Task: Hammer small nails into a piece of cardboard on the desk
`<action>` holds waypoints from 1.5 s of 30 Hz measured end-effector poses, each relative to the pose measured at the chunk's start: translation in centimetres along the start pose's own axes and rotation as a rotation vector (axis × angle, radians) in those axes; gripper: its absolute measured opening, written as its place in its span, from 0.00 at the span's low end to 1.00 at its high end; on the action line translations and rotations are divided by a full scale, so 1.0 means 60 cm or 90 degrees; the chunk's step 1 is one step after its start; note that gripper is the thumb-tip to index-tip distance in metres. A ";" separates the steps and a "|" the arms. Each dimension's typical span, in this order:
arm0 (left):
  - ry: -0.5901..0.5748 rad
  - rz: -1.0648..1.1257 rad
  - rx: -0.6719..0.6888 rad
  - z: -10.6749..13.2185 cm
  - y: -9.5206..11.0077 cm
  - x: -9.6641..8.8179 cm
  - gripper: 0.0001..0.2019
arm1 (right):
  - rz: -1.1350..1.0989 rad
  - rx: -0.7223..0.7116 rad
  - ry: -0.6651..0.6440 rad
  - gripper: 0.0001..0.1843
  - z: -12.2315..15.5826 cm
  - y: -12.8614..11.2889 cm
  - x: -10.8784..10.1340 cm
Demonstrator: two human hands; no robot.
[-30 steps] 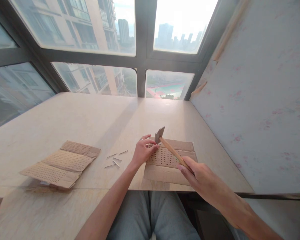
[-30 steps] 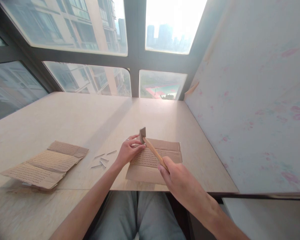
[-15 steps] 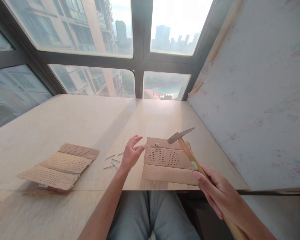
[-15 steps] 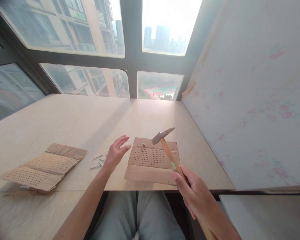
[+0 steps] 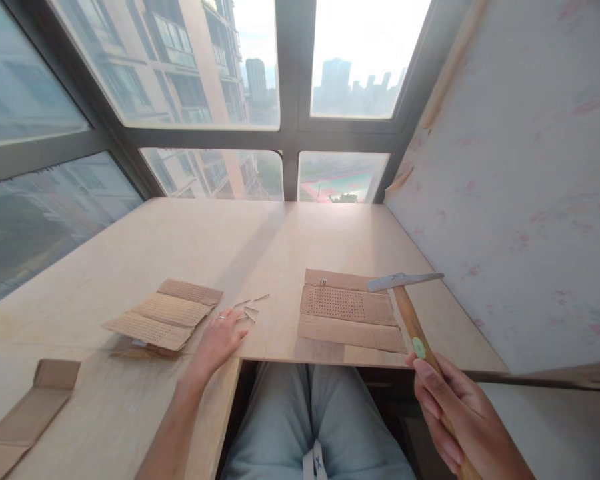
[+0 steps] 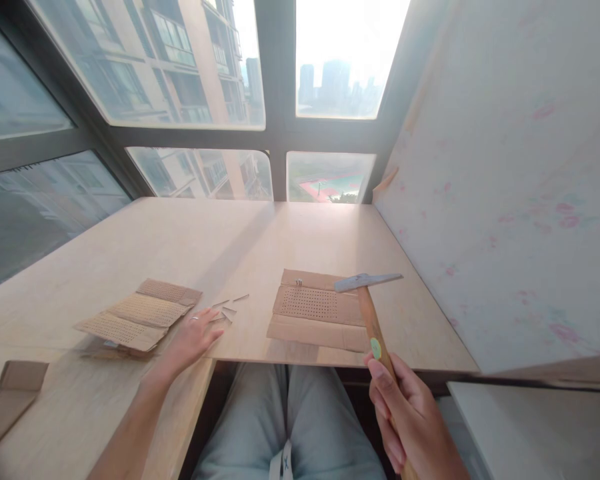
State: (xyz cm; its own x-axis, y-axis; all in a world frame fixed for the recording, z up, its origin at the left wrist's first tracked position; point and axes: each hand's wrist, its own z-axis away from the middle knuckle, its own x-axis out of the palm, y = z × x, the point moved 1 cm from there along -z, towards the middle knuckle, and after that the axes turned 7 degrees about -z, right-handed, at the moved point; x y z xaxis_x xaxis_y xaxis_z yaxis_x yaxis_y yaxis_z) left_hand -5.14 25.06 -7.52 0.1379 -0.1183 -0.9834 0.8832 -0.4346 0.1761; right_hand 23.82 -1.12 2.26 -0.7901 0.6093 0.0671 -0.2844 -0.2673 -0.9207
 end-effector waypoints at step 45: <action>0.018 0.184 0.061 -0.025 0.001 -0.091 0.06 | -0.030 0.082 -0.059 0.31 0.058 0.106 -0.030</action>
State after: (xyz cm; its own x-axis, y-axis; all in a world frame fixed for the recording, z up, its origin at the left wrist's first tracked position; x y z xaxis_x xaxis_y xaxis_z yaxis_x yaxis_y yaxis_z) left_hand -5.18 27.03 -2.24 0.3906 -0.2246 -0.8927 0.7598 -0.4689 0.4504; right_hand 21.56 -6.51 -2.42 -0.8190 0.5538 0.1504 -0.3854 -0.3365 -0.8592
